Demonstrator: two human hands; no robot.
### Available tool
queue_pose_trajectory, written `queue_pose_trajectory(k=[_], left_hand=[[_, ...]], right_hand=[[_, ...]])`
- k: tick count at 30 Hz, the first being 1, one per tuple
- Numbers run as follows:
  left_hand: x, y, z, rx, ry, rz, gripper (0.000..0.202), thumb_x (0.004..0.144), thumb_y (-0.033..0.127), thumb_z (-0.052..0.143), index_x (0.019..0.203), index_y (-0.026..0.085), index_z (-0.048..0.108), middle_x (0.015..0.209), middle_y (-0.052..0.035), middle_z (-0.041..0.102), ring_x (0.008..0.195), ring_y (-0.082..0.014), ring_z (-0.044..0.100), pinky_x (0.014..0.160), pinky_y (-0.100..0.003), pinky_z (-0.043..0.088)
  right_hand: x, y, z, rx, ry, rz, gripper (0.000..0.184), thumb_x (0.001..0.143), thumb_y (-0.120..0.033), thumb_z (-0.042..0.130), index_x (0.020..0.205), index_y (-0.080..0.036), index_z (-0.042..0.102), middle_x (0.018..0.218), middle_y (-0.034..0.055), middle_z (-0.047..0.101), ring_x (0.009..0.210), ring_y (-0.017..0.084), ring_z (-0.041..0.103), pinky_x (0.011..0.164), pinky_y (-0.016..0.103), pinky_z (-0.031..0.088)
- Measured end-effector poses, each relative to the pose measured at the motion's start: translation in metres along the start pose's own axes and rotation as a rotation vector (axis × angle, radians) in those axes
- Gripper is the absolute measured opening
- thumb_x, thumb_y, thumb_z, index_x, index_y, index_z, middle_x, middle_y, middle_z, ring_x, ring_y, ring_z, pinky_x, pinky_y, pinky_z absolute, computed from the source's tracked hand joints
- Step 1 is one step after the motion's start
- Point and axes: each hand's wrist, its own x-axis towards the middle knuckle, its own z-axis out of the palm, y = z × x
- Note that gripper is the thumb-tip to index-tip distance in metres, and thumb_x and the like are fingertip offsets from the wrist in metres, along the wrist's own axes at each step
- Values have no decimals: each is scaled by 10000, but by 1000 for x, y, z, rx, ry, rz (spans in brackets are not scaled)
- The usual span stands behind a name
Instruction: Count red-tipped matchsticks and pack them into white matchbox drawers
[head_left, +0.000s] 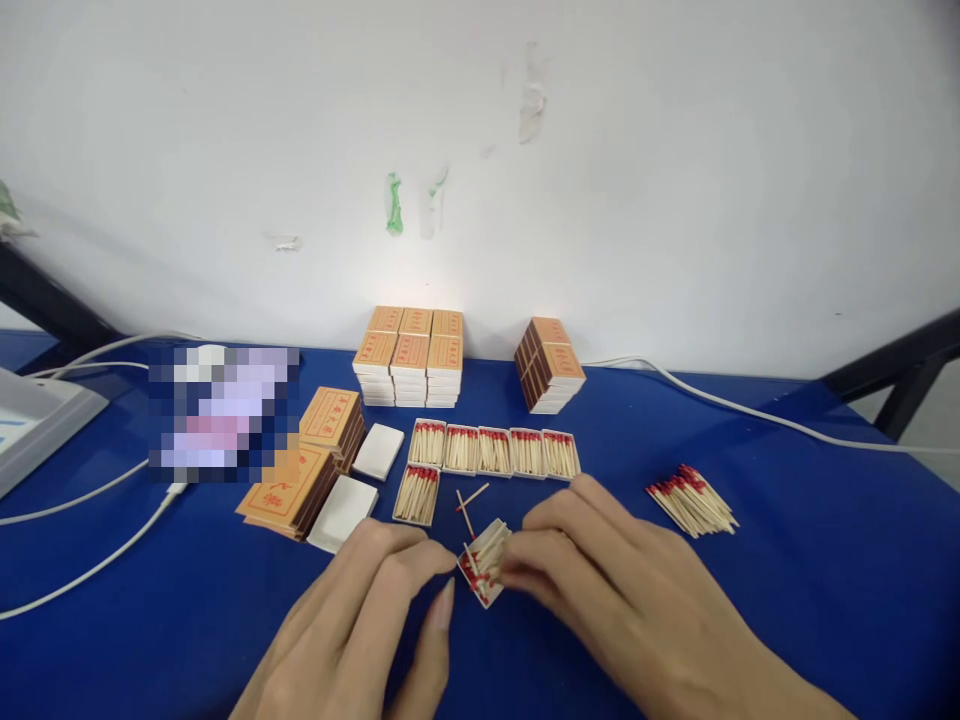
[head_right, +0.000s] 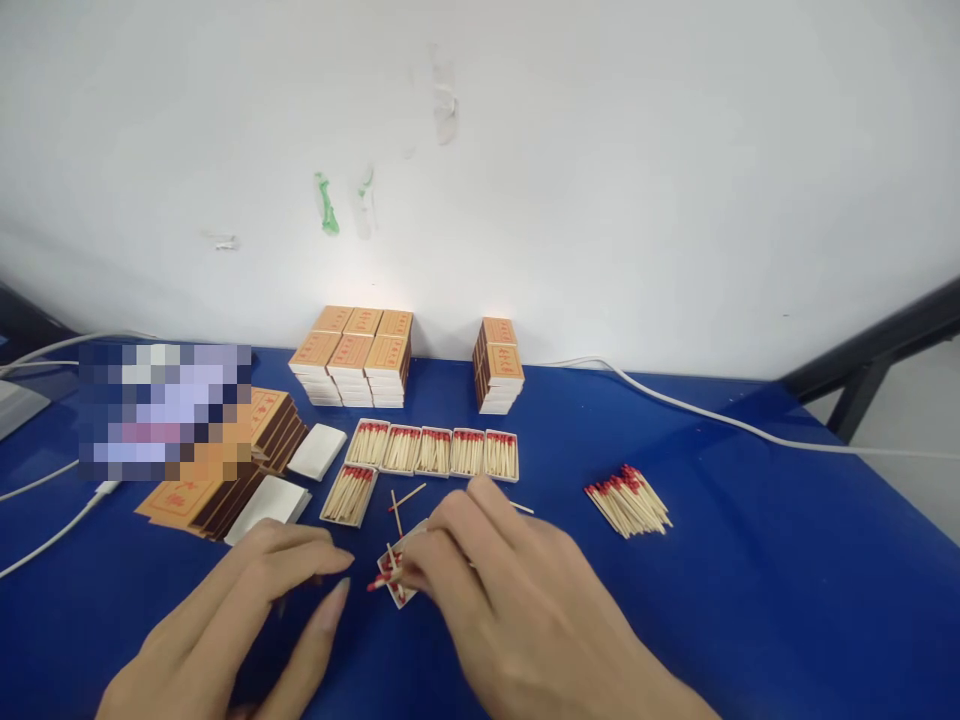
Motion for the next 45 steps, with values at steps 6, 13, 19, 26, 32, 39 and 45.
queue_pose_trajectory(k=[6, 13, 19, 26, 32, 39, 45], left_hand=[[-1, -7, 15, 42, -41, 92, 461, 1120, 318, 696, 1541, 175, 573, 1338, -146, 796, 1252, -285, 825, 1013, -361, 727], [6, 1, 26, 9, -30, 113, 400, 1204, 382, 580, 1522, 142, 547, 1235, -152, 831, 1133, -291, 871, 990, -407, 747], [5, 1, 30, -56, -31, 93, 321, 1191, 266, 574, 1494, 161, 551, 1233, -134, 831, 1102, -283, 864, 935, -398, 756], [1, -3, 26, -240, -87, 3, 330, 1175, 248, 589, 1500, 240, 534, 1212, -82, 802, 953, -188, 839, 848, -283, 732], [3, -3, 22, -355, -155, -89, 322, 1156, 286, 653, 1459, 306, 544, 1175, -19, 805, 864, -155, 825, 799, -247, 722], [-7, -9, 23, -388, -215, -96, 458, 1083, 129, 716, 1472, 304, 551, 1210, -11, 774, 932, -145, 810, 875, -234, 703], [0, -8, 17, -372, -192, 11, 334, 1054, 82, 713, 1309, 267, 602, 1220, -26, 768, 1085, -170, 803, 959, -238, 680]], right_hand=[[4, 8, 2, -105, -69, -104, 209, 1128, -82, 556, 1046, -173, 725, 957, 66, 702, 849, 238, 585, 619, 378, 407], [6, 12, -2, -26, -184, -108, 173, 1152, -129, 588, 1059, -199, 716, 1017, 45, 702, 873, 213, 599, 603, 357, 404], [3, 19, -3, 126, -129, 27, 202, 1155, -113, 575, 1219, -238, 719, 1110, 44, 670, 906, 178, 617, 682, 299, 476], [5, 21, -3, 253, -227, 126, 192, 1203, -256, 564, 1193, -274, 755, 1185, 42, 662, 907, 148, 660, 720, 279, 522], [5, 14, -7, 250, -253, 110, 169, 1170, -190, 618, 1132, -255, 768, 1146, 29, 676, 912, 153, 662, 744, 282, 545], [8, 13, -13, 261, -273, 145, 245, 1187, -321, 625, 970, -230, 697, 1052, 27, 682, 926, 176, 679, 739, 297, 552], [9, 17, -25, 412, -328, 301, 178, 1160, -370, 697, 1021, -273, 752, 1109, 3, 707, 973, 154, 711, 825, 285, 576]])
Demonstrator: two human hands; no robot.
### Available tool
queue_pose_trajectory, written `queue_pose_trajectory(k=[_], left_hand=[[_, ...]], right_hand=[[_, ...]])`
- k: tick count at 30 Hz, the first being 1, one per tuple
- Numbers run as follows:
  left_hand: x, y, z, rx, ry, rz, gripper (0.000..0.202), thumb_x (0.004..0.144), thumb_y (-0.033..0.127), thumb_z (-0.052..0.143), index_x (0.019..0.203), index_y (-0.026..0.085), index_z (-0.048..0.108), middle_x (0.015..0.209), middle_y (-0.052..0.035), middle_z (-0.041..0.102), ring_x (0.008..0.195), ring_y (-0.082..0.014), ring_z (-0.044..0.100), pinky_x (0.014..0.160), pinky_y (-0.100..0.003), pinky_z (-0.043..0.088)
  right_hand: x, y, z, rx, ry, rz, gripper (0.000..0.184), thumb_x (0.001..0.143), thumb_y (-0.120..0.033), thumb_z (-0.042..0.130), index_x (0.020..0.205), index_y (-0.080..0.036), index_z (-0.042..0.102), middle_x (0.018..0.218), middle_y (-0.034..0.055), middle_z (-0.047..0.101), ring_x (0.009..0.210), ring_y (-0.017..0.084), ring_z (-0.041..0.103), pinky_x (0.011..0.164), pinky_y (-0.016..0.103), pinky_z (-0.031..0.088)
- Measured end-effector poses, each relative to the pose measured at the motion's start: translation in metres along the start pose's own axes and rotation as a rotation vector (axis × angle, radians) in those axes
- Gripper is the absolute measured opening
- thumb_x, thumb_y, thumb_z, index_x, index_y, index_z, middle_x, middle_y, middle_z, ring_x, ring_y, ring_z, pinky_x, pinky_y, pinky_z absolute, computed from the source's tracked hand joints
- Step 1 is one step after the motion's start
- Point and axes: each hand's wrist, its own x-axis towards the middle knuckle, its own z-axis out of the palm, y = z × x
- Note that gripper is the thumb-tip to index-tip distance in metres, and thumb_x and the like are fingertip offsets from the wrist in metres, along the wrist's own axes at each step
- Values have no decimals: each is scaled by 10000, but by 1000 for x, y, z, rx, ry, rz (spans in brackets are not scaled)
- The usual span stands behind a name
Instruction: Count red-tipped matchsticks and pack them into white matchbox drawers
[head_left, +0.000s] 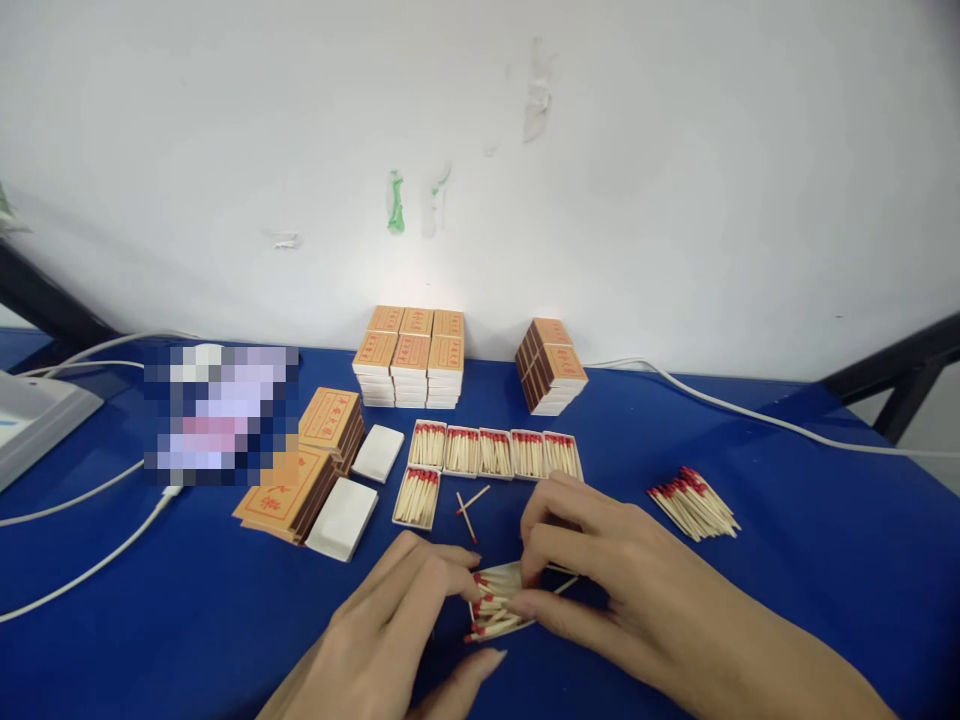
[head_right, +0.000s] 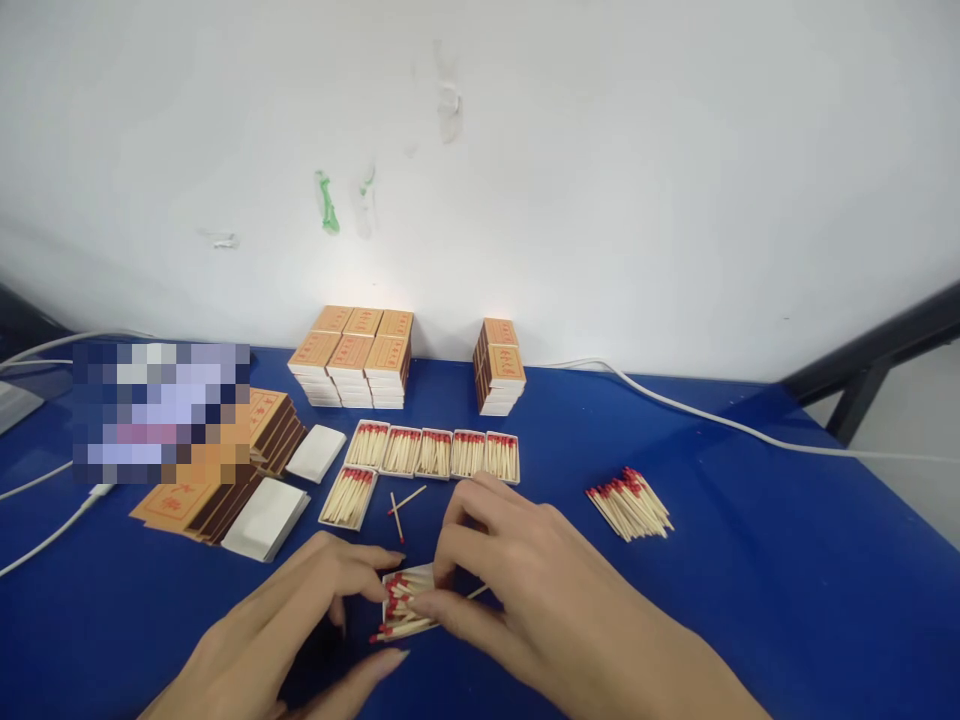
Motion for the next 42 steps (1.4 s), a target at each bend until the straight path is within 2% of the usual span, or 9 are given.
queue_pose_trajectory(k=[5, 12, 15, 22, 25, 29, 32, 38, 42], left_hand=[[-1, -1, -2, 58, -21, 24, 212, 1122, 103, 670, 1266, 256, 638, 1264, -58, 728, 1085, -170, 794, 944, -237, 663], [-3, -3, 1, 55, -9, 5, 117, 1164, 136, 601, 1144, 235, 661, 1073, -15, 583, 733, -97, 655, 684, -204, 590], [-2, -5, 2, -11, 28, 22, 116, 1178, 162, 589, 1120, 228, 665, 1040, -8, 582, 737, -103, 652, 677, -201, 590], [3, -7, 5, -34, -25, 33, 82, 1179, 157, 604, 1157, 215, 658, 1057, -19, 579, 830, -132, 685, 751, -234, 615], [5, -5, 6, -36, -4, 43, 110, 1188, 159, 574, 1129, 216, 647, 1052, -21, 592, 811, -129, 694, 736, -230, 617], [5, 0, 3, 47, 22, 27, 48, 1170, 193, 621, 1173, 235, 645, 1064, -28, 643, 826, -152, 739, 735, -245, 649], [3, 1, 1, 126, 49, 47, 182, 1130, 240, 685, 1304, 238, 630, 1133, -61, 684, 882, -189, 783, 749, -263, 690], [-3, 1, 1, 170, 27, 22, 465, 1063, 234, 733, 1494, 238, 559, 1162, -79, 717, 934, -213, 813, 772, -281, 722], [-11, 8, 1, 231, 67, -74, 565, 1032, 345, 775, 1549, 277, 558, 1193, -91, 749, 946, -238, 825, 783, -323, 733]], right_hand=[[-5, 8, -10, 77, -114, 107, 133, 1021, -354, 895, 1032, -304, 772, 1089, -36, 747, 944, 146, 720, 798, 261, 578], [-7, 12, -5, 169, -168, 165, 49, 1090, -310, 812, 1059, -336, 786, 1097, -67, 773, 1025, 132, 730, 897, 253, 575], [-5, 11, -3, 184, -160, 158, 71, 1082, -329, 824, 1027, -324, 780, 1076, -69, 773, 1037, 137, 726, 908, 257, 568], [-3, 12, 3, 243, -149, 183, 85, 1095, -338, 807, 1027, -304, 768, 1088, -55, 764, 988, 134, 720, 848, 254, 555], [-5, 12, 5, 258, -146, 231, 58, 1105, -335, 791, 1121, -319, 737, 1053, -55, 765, 991, 151, 711, 784, 250, 537], [-5, 10, 3, 201, -167, 217, 310, 1061, -415, 847, 1342, -394, 720, 1039, -72, 767, 952, 157, 716, 795, 261, 546], [-3, 6, 4, 84, -139, 149, 452, 955, -409, 958, 1353, -392, 742, 1036, -66, 770, 944, 176, 730, 835, 293, 558], [0, -6, 10, -79, -16, 21, 180, 937, -191, 904, 1017, -274, 765, 863, -58, 704, 808, 165, 663, 714, 314, 493], [-3, -8, 13, -95, 97, -50, 286, 875, -235, 949, 1086, -286, 762, 892, -61, 720, 828, 166, 677, 699, 313, 492]])
